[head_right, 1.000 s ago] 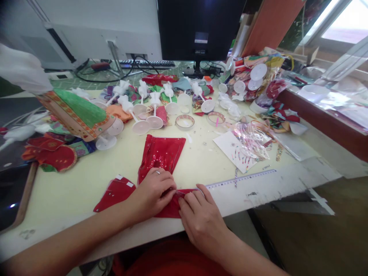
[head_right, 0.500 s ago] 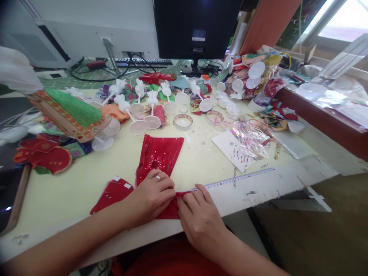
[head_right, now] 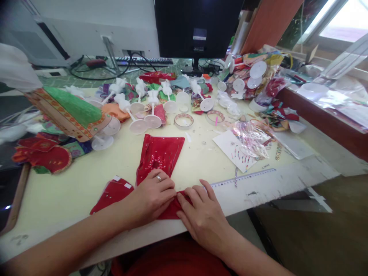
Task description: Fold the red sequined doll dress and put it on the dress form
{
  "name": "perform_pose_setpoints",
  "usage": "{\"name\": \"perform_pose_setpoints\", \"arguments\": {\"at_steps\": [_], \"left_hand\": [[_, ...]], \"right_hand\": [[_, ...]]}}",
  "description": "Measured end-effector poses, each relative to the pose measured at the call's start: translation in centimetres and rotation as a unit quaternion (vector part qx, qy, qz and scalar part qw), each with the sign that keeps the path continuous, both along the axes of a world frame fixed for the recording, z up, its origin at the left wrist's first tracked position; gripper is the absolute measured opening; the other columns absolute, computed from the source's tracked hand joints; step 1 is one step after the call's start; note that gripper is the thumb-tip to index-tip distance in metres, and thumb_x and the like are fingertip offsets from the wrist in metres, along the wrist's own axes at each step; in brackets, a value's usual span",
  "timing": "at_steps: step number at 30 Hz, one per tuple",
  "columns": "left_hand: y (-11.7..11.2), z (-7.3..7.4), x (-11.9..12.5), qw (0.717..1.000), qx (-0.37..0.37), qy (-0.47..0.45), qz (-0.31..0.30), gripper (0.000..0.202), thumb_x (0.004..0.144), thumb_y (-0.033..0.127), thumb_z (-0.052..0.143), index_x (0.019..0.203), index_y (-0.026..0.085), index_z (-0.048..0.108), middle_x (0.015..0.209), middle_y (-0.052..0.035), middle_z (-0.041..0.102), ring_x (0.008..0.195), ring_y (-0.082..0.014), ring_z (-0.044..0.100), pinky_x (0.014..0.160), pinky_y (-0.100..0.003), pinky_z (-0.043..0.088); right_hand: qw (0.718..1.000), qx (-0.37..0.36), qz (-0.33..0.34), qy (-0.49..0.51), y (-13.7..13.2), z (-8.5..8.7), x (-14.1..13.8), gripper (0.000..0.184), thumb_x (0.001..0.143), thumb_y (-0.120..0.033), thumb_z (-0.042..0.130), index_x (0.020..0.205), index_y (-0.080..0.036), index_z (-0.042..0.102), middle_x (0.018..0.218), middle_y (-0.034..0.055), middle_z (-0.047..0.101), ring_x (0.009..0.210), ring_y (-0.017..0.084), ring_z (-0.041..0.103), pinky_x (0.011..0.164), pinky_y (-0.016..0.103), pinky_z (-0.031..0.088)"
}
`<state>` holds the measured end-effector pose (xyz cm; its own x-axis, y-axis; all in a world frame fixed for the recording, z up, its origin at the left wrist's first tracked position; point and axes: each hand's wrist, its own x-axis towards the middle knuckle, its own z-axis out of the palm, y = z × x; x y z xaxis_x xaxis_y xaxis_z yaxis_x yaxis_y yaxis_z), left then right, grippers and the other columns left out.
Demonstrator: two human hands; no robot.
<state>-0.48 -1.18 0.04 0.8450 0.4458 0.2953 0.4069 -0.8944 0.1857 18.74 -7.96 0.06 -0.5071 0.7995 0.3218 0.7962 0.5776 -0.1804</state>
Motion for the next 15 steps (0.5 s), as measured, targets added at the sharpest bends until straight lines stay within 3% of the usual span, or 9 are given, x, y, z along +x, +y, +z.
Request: {"name": "perform_pose_setpoints", "arguments": {"at_steps": [8,15], "left_hand": [[0.1,0.7,-0.3,0.998,0.021,0.053,-0.035,0.014,0.087,0.015,0.044,0.081,0.015,0.057,0.079,-0.0037,0.054,0.078,-0.0184,0.046,0.086,-0.040,0.035],[-0.1,0.5,-0.3,0.999,0.026,0.025,-0.030,0.014,0.086,0.016,0.047,0.075,0.016,0.055,0.076,-0.0026,0.054,0.077,-0.0177,0.048,0.089,-0.041,0.034]], "right_hand": [[1.000,-0.028,0.003,0.010,0.3,0.3,0.4,0.025,0.087,-0.025,0.051,0.109,-0.018,0.062,0.097,0.0069,0.062,0.093,0.021,0.052,0.102,0.048,0.030],[0.995,0.055,-0.038,0.072,0.5,1.1,3.6,0.024,0.083,-0.010,0.051,0.105,-0.013,0.061,0.094,0.0094,0.060,0.089,0.020,0.054,0.095,0.049,0.036]]}}
